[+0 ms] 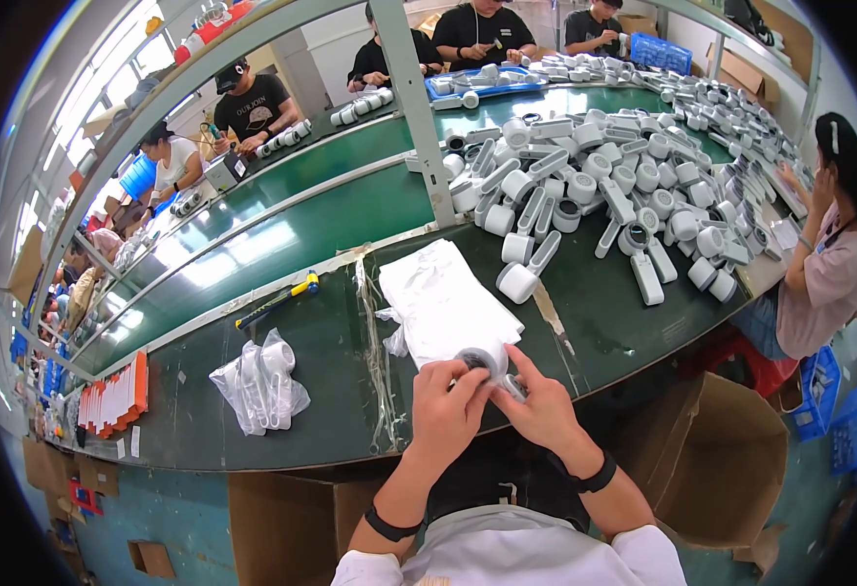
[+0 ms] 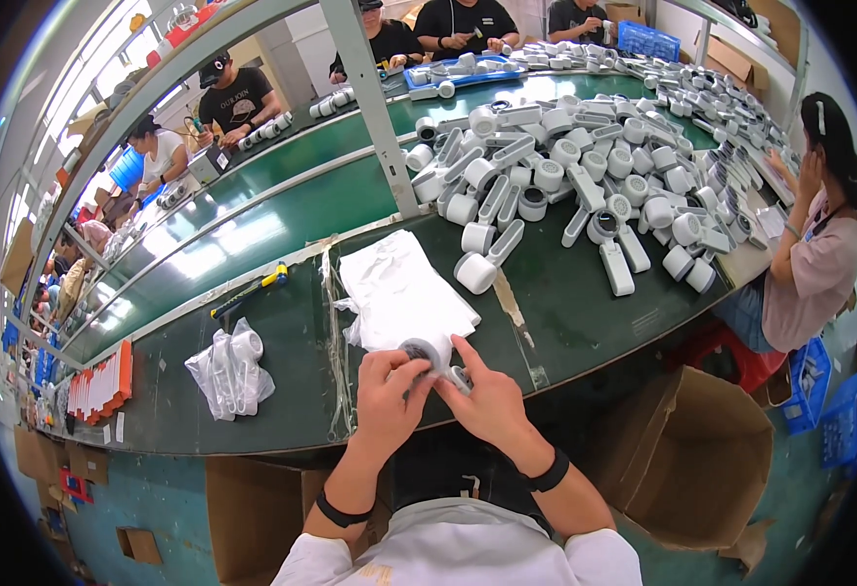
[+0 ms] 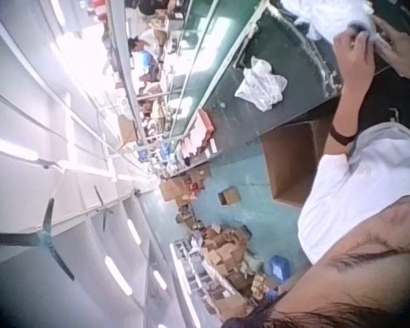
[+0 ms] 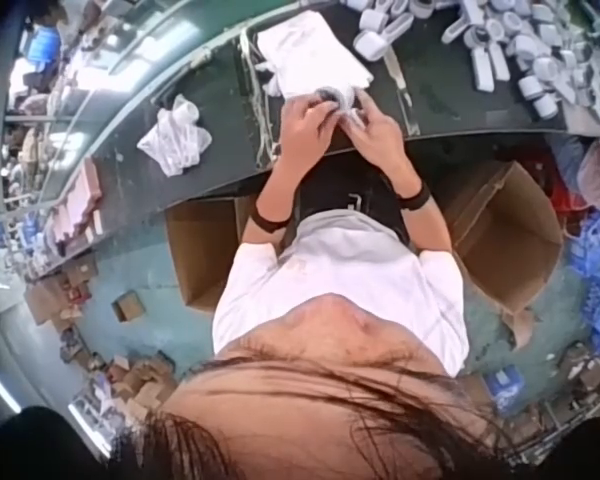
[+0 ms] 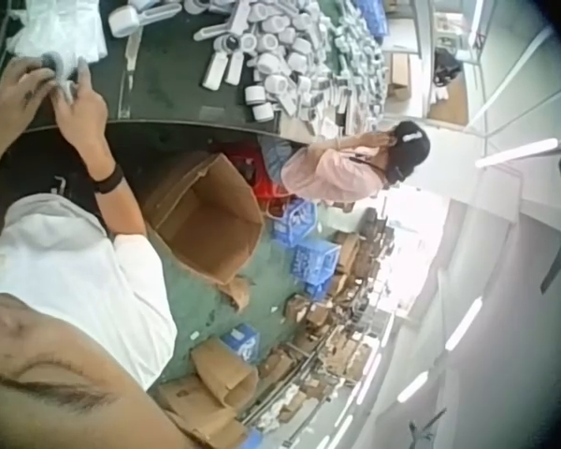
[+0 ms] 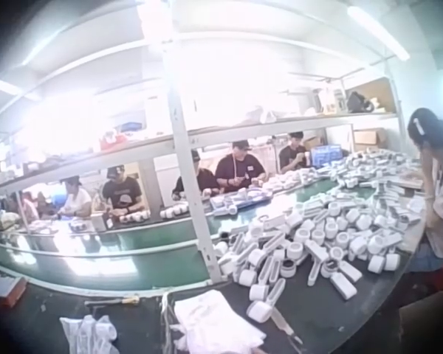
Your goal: The person picks up a fan from a pile, slides it into a plastic bag, and places the bagged fan onto the table before eventually placing them into a cardboard box.
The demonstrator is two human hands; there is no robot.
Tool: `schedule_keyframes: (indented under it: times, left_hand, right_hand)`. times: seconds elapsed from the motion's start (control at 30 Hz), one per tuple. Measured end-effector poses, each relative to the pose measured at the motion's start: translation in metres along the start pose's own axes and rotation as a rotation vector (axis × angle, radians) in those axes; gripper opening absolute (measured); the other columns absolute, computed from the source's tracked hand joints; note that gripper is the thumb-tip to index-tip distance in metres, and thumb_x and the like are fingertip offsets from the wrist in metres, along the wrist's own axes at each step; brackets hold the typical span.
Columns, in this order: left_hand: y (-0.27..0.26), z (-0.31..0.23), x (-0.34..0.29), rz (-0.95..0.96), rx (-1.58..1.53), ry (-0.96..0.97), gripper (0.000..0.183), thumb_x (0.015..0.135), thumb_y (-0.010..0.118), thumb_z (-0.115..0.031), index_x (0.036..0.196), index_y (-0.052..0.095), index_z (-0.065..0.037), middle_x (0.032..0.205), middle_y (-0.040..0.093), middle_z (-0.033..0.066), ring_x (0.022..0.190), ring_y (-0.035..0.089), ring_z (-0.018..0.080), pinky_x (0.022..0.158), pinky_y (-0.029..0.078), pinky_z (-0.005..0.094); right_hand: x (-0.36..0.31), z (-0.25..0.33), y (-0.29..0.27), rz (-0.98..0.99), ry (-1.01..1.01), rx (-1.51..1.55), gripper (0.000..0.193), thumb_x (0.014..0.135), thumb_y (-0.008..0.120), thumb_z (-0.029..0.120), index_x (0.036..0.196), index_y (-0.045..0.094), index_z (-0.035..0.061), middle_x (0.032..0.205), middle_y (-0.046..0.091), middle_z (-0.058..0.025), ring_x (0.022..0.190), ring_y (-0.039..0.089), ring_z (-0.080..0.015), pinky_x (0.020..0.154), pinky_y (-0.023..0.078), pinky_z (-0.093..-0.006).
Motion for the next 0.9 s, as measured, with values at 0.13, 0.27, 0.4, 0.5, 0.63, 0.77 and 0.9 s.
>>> schedule_keyframes:
  times: [0.13, 0.27, 0.4, 0.5, 0.63, 0.77, 0.9]
  left_hand:
    - [-0.002, -0.006, 0.002, 0.014, 0.01, 0.104, 0.019, 0.075, 0.075, -0.008, 0.091, 0.068, -0.009, 0.097, 0.059, 0.0061, 0.092, 0.055, 0.0285, 0.08, 0.043, 0.0393]
    - [-0.001, -0.012, 0.0, 0.131, -0.017, 0.191, 0.015, 0.077, 0.074, -0.009, 0.091, 0.068, -0.01, 0.096, 0.06, 0.0043, 0.09, 0.056, 0.0274, 0.08, 0.043, 0.0393]
    - [0.003, 0.006, -0.019, 0.127, -0.154, -0.001, 0.02, 0.075, 0.075, -0.003, 0.094, 0.068, -0.007, 0.095, 0.06, 0.0057, 0.085, 0.058, 0.0283, 0.078, 0.046, 0.0382]
    - [0.006, 0.007, -0.017, 0.092, -0.264, -0.072, 0.024, 0.073, 0.076, 0.001, 0.094, 0.067, -0.004, 0.094, 0.061, 0.0076, 0.086, 0.059, 0.0274, 0.075, 0.048, 0.0356]
    - [0.003, 0.007, -0.003, -0.065, -0.165, 0.02, 0.025, 0.073, 0.077, 0.004, 0.095, 0.066, -0.002, 0.097, 0.061, 0.0114, 0.091, 0.061, 0.0248, 0.069, 0.049, 0.0291]
    - [0.008, 0.026, -0.008, -0.004, -0.346, 0.005, 0.022, 0.077, 0.073, 0.006, 0.096, 0.066, -0.002, 0.098, 0.06, 0.0117, 0.091, 0.062, 0.0214, 0.07, 0.05, 0.0273]
    - [0.016, 0.035, -0.024, -0.018, -0.622, -0.256, 0.017, 0.083, 0.068, 0.007, 0.097, 0.065, -0.001, 0.098, 0.062, 0.0102, 0.085, 0.063, 0.0166, 0.071, 0.05, 0.027]
  right_hand:
    - [0.003, 0.002, 0.002, 0.053, 0.059, -0.044, 0.069, 0.082, 0.071, 0.025, 0.143, 0.043, 0.0088, 0.082, 0.066, -0.0183, 0.073, 0.068, -0.0324, 0.066, 0.051, -0.0348]
    - [0.011, -0.042, 0.023, -0.05, -0.089, 0.178, 0.067, 0.086, 0.067, 0.028, 0.145, 0.04, 0.0114, 0.074, 0.064, -0.0135, 0.062, 0.063, -0.0269, 0.061, 0.051, -0.0384]
    - [0.007, -0.018, 0.01, 0.131, 0.224, 0.81, 0.056, 0.09, 0.066, 0.019, 0.138, 0.042, 0.0048, 0.085, 0.066, -0.0089, 0.063, 0.061, -0.013, 0.053, 0.052, -0.0296]
    - [0.004, -0.015, 0.008, 0.137, 0.243, 0.951, 0.042, 0.094, 0.062, 0.016, 0.131, 0.046, 0.0044, 0.093, 0.065, -0.0072, 0.07, 0.062, -0.0123, 0.053, 0.054, -0.0262]
    - [0.005, -0.015, 0.006, 0.186, 0.251, 1.017, 0.038, 0.096, 0.062, 0.017, 0.129, 0.047, 0.0052, 0.094, 0.065, -0.007, 0.076, 0.064, -0.0136, 0.054, 0.056, -0.028]
    - [0.004, -0.017, 0.005, 0.254, 0.272, 0.978, 0.036, 0.096, 0.06, 0.018, 0.128, 0.048, 0.0046, 0.092, 0.064, -0.0075, 0.071, 0.064, -0.0151, 0.054, 0.056, -0.029]
    - [0.004, -0.01, 0.003, 0.237, 0.343, 1.094, 0.035, 0.096, 0.06, 0.019, 0.126, 0.049, 0.0045, 0.088, 0.064, -0.0089, 0.062, 0.064, -0.0183, 0.053, 0.055, -0.0301]
Point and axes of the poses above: each hand's wrist, its own x-axis towards the middle knuckle, its own y-axis out of the palm, z = x × y, the point moved 2 cm from there along x, towards the middle knuckle
